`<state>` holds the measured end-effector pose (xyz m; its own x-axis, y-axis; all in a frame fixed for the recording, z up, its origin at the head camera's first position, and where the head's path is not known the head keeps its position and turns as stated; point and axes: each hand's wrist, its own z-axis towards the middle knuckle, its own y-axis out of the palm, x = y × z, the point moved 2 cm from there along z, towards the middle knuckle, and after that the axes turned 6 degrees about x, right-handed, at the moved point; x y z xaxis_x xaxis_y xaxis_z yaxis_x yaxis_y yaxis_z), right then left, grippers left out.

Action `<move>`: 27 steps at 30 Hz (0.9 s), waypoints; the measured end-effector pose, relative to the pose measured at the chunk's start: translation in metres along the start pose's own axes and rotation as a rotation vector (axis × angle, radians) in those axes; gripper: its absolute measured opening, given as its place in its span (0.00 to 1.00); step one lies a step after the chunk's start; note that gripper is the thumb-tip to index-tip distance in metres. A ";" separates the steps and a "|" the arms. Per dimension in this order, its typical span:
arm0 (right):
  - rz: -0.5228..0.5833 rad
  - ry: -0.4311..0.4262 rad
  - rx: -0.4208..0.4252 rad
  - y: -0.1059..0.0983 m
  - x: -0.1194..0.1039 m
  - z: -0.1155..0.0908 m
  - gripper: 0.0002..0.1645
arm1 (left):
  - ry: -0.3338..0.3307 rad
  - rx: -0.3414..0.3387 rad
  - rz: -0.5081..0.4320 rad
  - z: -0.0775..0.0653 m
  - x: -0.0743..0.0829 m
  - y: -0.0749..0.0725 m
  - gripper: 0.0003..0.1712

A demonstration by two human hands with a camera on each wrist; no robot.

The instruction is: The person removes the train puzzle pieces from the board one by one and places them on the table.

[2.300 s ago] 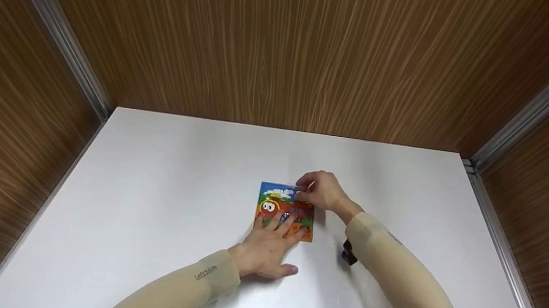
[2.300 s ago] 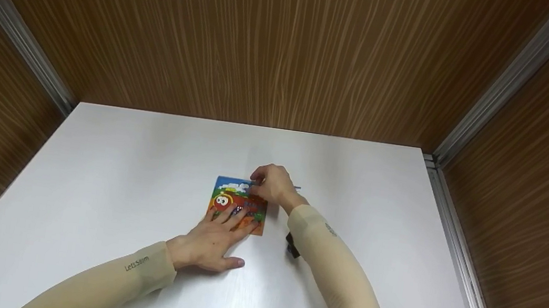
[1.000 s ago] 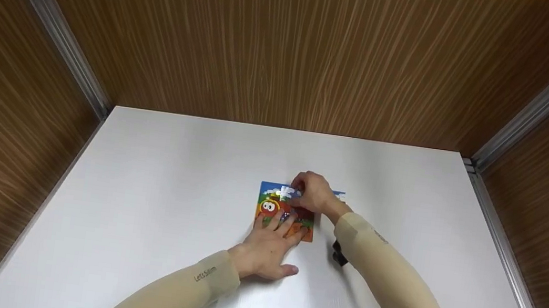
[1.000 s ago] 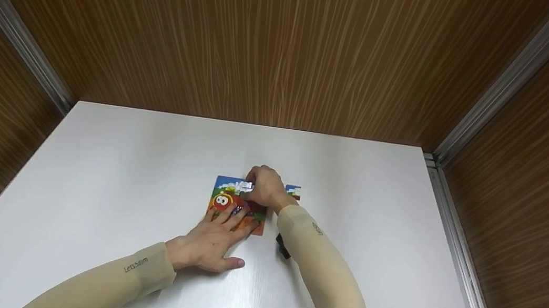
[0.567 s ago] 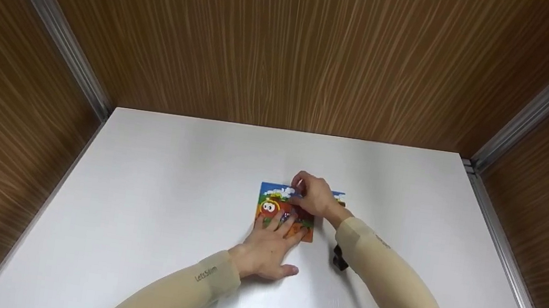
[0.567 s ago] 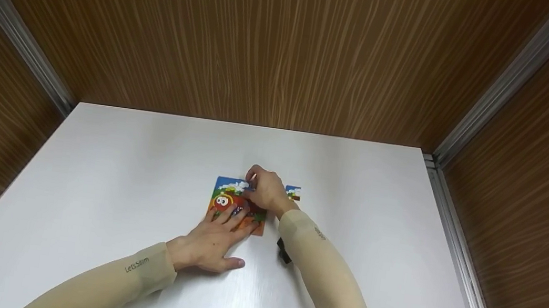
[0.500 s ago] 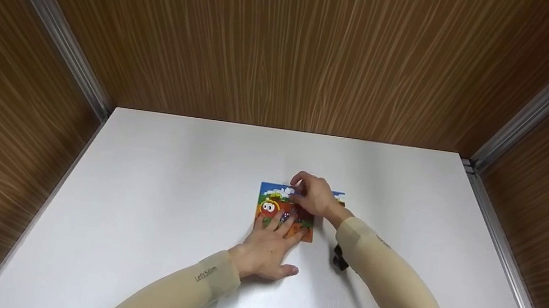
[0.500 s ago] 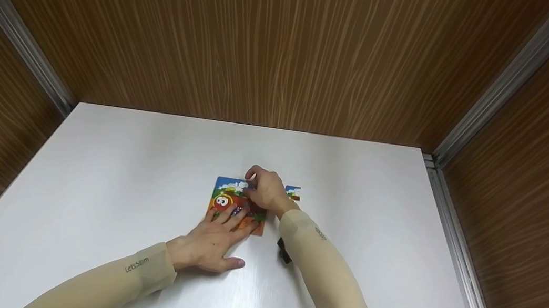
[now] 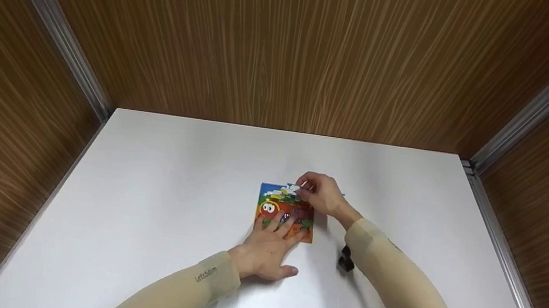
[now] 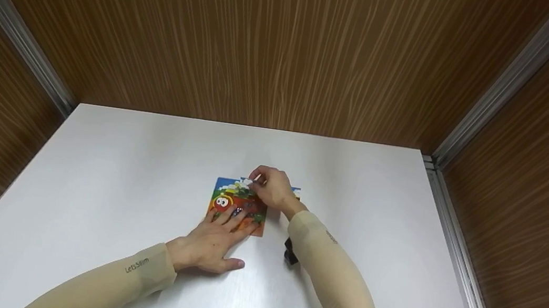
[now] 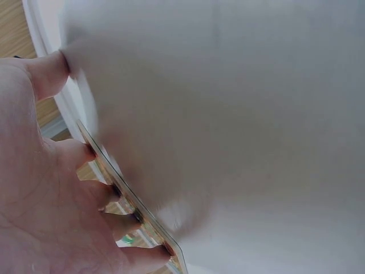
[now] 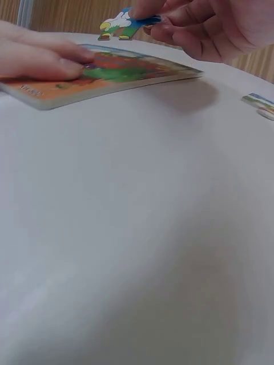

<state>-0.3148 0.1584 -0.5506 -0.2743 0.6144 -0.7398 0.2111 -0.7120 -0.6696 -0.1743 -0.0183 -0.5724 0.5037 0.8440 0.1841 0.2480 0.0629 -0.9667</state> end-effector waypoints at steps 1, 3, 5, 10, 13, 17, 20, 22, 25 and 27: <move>0.004 0.006 0.002 -0.002 0.002 -0.001 0.08 | 0.001 0.000 0.000 0.000 0.000 0.000 0.54; 0.013 0.014 0.006 -0.007 0.005 -0.003 0.09 | 0.003 0.004 0.004 0.001 0.000 0.001 0.54; 0.017 0.024 0.004 -0.011 0.008 -0.005 0.09 | 0.003 0.009 0.005 0.001 0.000 0.000 0.54; 0.027 0.045 -0.007 -0.021 0.017 -0.011 0.09 | 0.008 0.015 -0.003 0.000 0.000 0.000 0.55; 0.034 0.051 0.000 -0.028 0.021 -0.015 0.09 | 0.011 0.015 -0.007 -0.001 0.000 0.000 0.54; 0.048 0.066 0.011 -0.036 0.027 -0.021 0.10 | 0.014 0.017 -0.009 -0.001 0.000 0.000 0.54; 0.057 0.080 0.024 -0.042 0.034 -0.025 0.10 | 0.016 0.020 -0.013 -0.002 0.000 -0.001 0.54; 0.061 0.087 0.035 -0.046 0.038 -0.028 0.10 | 0.015 0.017 -0.018 -0.001 0.000 -0.001 0.54; 0.082 0.099 0.052 -0.052 0.044 -0.032 0.10 | 0.010 0.011 -0.019 -0.001 0.000 -0.001 0.54; 0.099 0.108 0.062 -0.056 0.047 -0.035 0.10 | 0.007 0.004 -0.019 -0.001 0.000 -0.001 0.54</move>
<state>-0.3068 0.2391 -0.5501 -0.1516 0.5712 -0.8067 0.1724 -0.7883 -0.5906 -0.1733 -0.0190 -0.5715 0.5050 0.8386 0.2040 0.2541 0.0814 -0.9637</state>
